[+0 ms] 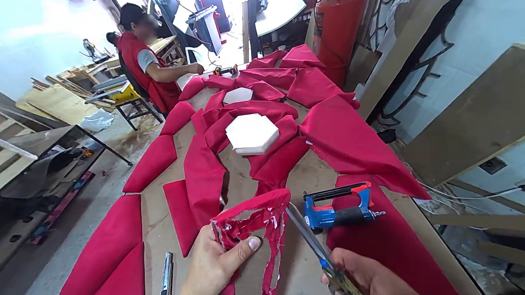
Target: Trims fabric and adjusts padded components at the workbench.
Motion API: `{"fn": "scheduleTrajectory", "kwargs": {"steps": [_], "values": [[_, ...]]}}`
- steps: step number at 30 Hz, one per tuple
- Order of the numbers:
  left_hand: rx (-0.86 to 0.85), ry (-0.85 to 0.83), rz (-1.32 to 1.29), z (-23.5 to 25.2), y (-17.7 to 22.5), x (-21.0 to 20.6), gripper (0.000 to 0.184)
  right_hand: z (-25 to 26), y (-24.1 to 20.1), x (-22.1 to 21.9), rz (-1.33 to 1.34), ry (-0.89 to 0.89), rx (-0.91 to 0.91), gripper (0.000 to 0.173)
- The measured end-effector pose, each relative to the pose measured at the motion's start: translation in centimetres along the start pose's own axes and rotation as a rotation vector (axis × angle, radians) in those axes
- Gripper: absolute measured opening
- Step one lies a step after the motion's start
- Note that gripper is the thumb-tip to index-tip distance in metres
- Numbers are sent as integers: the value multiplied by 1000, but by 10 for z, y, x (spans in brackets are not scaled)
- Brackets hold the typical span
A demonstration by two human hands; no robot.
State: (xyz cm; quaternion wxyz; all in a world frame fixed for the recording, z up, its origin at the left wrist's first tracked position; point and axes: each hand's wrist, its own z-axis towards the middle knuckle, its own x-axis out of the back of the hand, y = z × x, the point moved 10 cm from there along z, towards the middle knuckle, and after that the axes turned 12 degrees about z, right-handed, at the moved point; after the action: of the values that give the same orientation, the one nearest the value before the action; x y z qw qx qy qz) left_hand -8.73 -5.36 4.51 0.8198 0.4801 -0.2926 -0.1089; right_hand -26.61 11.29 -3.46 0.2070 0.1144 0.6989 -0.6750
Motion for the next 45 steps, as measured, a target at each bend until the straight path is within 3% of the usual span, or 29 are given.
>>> {"fn": "scheduleTrajectory", "kwargs": {"steps": [5, 7, 11, 13, 17, 20, 21, 23, 25, 28, 30, 32, 34, 36, 38, 42, 45], "values": [[-51, -166, -22, -1, 7, -14, 28, -6, -46, 43, -491, -46, 46, 56], [-78, -241, -44, -3, 13, -25, 30, -12, -65, 49, -476, -132, -58, 56], [-134, -348, -18, -8, 19, -46, 32, -22, -101, 60, -602, -193, -460, 61], [-134, -363, -9, -6, 17, -47, 30, -19, -119, 50, -717, -248, -527, 60], [-93, -367, 4, -10, 7, -46, 29, -8, -137, 30, -1030, -273, -375, 51], [-69, -378, 44, -22, -7, -52, 31, -12, -142, 14, -1548, -247, -110, 44], [-65, -394, 43, -25, -13, -55, 32, -13, -142, 13, -1596, -241, -161, 43], [-60, -428, 22, -32, -17, -60, 31, -12, -130, 23, -1451, -248, -404, 49], [-91, -495, 33, -37, -8, -74, 32, -11, -100, 23, -1122, -306, -562, 50], [-191, -587, 131, -49, 11, -102, 34, -11, -36, -8, -911, -471, -704, 39], [-133, -511, 92, -43, -7, -84, 39, -4, -44, -1, -756, -399, -527, 44], [16, -455, 8, -42, -42, -63, 43, -8, -82, 21, -541, -204, -296, 57], [154, -395, -42, -43, -71, -49, 44, -14, -113, 42, -298, -22, -62, 55], [254, -217, -70, -28, -83, -21, 43, -13, -118, 60, -287, 126, 193, 51], [332, 54, -51, -8, -72, 24, 40, -2, -80, 60, -376, 239, 293, 53], [308, 617, -119, 8, -28, 119, 26, 31, 51, 25, -118, 215, 193, 72], [280, 881, -302, -21, -46, 148, 30, 35, 64, 10, -259, 320, 179, 82]]}}
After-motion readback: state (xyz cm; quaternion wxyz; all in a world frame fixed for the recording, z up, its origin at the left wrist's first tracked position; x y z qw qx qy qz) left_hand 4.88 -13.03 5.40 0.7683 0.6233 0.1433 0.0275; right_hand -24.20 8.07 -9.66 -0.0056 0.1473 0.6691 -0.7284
